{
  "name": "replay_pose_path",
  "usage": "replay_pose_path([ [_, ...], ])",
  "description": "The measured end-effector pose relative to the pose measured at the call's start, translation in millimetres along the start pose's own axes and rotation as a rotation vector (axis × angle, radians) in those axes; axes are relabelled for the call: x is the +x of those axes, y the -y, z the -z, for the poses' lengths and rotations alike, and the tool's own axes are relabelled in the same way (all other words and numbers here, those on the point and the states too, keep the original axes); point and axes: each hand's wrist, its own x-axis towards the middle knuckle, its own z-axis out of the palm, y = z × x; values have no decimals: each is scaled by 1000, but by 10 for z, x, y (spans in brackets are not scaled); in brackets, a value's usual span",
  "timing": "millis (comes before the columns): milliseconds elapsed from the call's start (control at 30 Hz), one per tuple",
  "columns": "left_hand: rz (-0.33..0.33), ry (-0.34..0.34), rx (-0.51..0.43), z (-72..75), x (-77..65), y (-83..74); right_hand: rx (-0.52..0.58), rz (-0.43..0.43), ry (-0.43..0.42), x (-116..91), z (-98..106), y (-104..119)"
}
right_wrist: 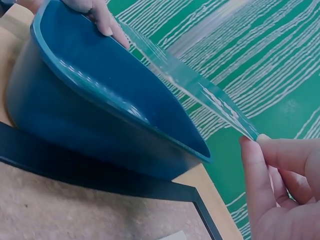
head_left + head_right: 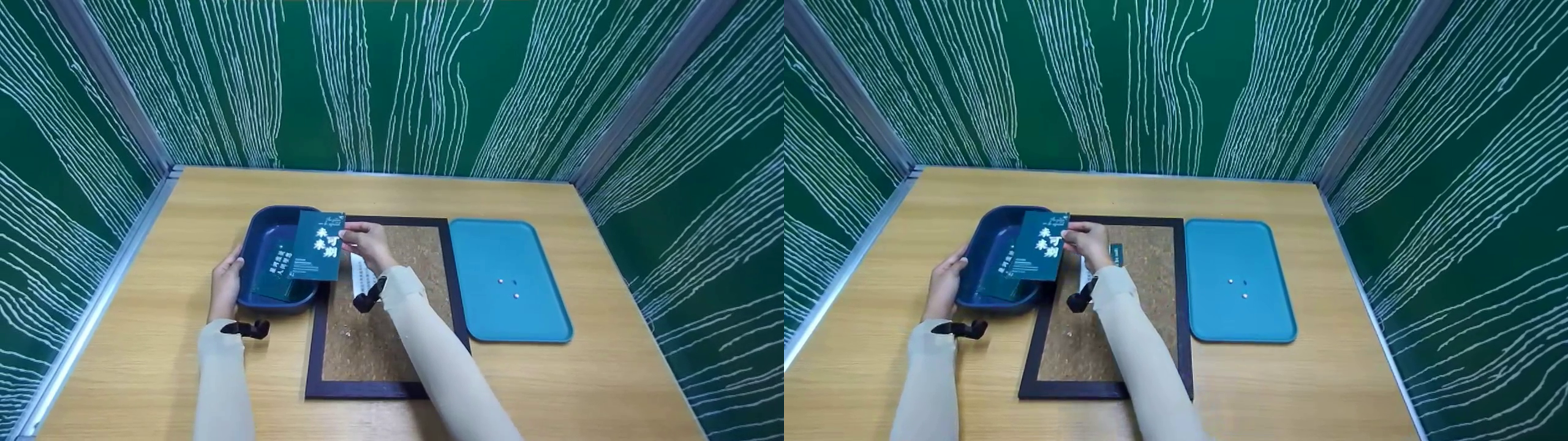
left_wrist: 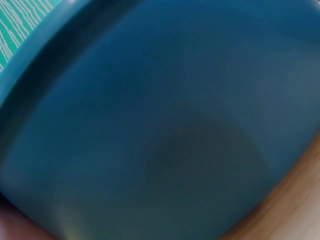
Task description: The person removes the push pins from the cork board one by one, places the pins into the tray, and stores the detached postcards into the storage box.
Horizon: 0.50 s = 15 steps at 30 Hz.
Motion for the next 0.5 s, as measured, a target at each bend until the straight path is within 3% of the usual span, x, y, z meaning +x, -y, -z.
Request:
replay_pose_path([
  [200, -31, -5, 9, 0, -8, 0, -11, 16, -1, -39, -121, -23],
  [500, -15, 0, 3, -2, -2, -4, 7, 16, -23, -46, -272, -93],
])
